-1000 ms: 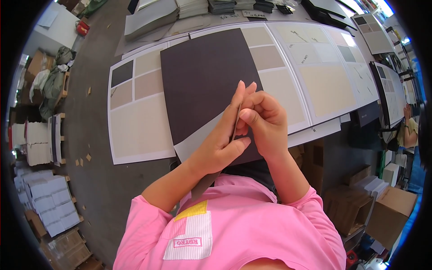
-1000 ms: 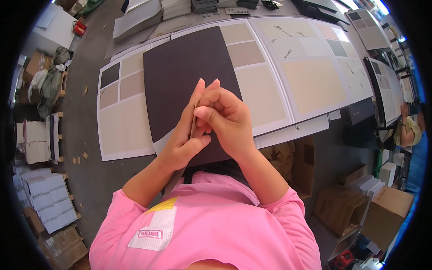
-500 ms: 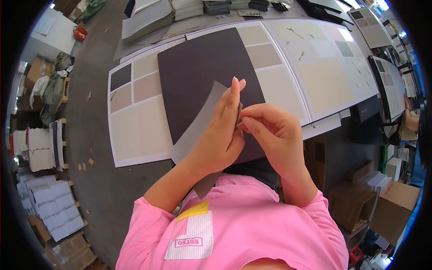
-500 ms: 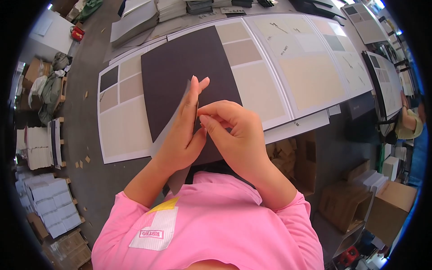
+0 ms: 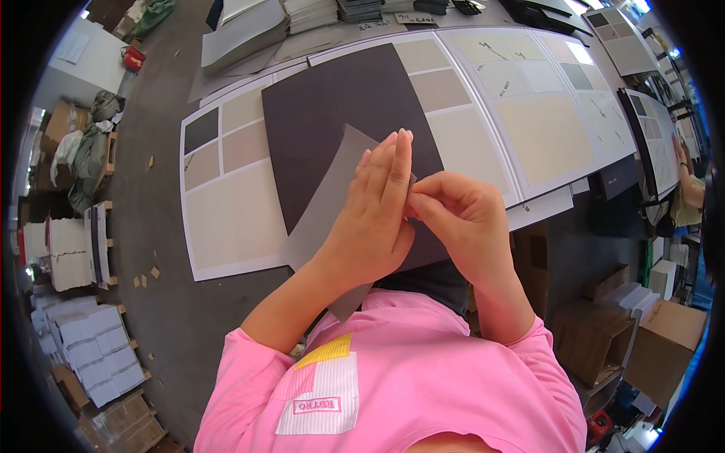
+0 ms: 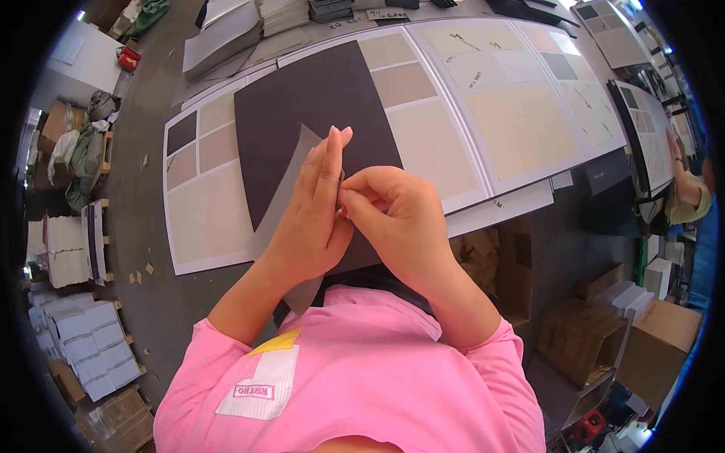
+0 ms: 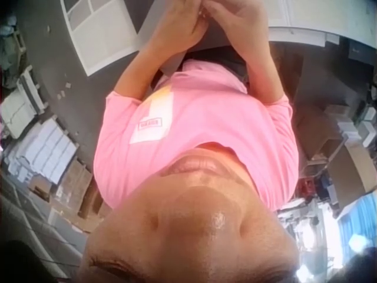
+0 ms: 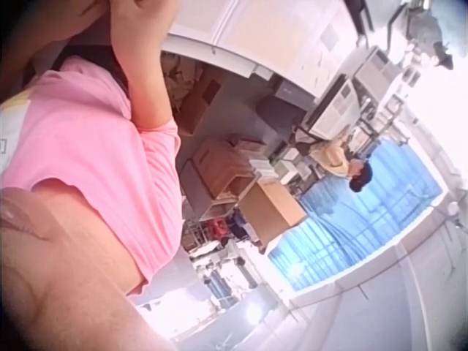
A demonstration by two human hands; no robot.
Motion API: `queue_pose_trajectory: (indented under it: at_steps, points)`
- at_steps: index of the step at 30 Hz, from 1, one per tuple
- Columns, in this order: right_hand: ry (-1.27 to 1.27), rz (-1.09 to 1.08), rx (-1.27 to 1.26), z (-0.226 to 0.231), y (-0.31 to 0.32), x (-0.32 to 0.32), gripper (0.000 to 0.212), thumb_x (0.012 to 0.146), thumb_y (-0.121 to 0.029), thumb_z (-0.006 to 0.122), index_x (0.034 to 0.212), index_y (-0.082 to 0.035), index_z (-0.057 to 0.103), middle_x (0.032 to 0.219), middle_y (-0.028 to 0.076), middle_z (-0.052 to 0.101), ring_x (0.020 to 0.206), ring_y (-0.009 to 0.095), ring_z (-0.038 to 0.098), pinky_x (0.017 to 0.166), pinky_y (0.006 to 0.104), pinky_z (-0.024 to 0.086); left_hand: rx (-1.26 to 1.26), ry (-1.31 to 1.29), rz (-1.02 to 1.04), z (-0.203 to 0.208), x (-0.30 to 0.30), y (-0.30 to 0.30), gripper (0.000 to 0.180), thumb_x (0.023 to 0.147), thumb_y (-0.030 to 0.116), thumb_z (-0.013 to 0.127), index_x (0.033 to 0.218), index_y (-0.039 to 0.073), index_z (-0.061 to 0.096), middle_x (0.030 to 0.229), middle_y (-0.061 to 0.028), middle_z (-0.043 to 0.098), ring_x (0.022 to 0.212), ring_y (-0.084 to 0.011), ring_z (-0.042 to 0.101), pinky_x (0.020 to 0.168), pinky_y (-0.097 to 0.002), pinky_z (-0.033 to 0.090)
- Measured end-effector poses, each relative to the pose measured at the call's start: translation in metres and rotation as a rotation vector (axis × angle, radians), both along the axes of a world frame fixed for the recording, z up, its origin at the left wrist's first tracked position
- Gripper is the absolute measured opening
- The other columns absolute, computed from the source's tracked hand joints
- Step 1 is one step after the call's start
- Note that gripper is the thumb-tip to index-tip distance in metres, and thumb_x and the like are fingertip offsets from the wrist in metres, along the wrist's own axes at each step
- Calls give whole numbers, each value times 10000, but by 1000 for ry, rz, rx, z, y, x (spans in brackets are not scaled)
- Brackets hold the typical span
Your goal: Peeling the adhesive backing off material samples and sticking them into designated spots within a sample catalog.
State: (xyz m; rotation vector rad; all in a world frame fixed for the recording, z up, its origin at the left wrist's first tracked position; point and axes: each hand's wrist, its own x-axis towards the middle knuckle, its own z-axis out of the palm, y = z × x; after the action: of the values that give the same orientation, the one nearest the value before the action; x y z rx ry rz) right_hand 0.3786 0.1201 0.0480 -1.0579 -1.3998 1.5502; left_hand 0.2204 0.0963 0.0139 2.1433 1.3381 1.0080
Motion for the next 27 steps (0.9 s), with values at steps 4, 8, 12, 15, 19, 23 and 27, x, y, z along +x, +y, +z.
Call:
queue_pose_trajectory:
  at_steps: [4,8,12,15,19,23,27]
  points:
    - [24,-4,12,-11,8,1,66,869,14,574,859,39,634,793,40,656,738,74,598,655,222,472,-158,-269,-137,7,-1,0,841,771,11,559,1543,-13,225,1554,-200,304,1454,-377,277,1194,-452,204]
    - [310,64,-54,-18,10,4,94,824,58,519,817,7,598,802,11,584,723,53,510,637,218,417,-174,-684,-163,7,-8,6,600,802,38,619,1393,11,521,1412,-151,528,1375,-313,440,1142,-423,321]
    - [400,69,61,-29,14,2,110,818,48,482,792,18,584,1061,80,559,698,87,515,624,226,412,125,-375,-17,0,-11,9,408,823,48,664,1229,10,648,1308,-140,608,1279,-330,546,1042,-414,448]
    - [898,24,-271,-38,21,6,128,848,-52,468,797,14,566,1361,179,514,929,204,612,770,323,512,360,-295,3,1,-14,11,332,829,129,737,1147,44,694,1267,-144,638,1281,-355,546,1059,-434,441]
    - [1384,151,-374,-59,24,24,135,854,-99,458,848,-6,555,1331,218,556,1081,311,604,930,411,519,398,-97,-61,2,-10,12,297,826,93,702,1122,110,691,1299,-136,622,1311,-365,518,1161,-472,304]
    - [1046,51,-191,-55,16,40,133,855,-151,464,795,-33,478,939,143,564,882,244,529,848,332,445,579,-103,-195,0,-2,32,223,777,47,678,971,154,655,1040,-53,661,1000,-258,651,1146,-498,336]
    - [636,-440,-14,-83,-10,117,170,867,-195,481,812,-33,482,882,111,522,853,204,487,856,307,399,496,-365,-173,21,-3,31,201,801,-13,684,976,80,650,850,-57,661,816,-233,657,1003,-483,488]
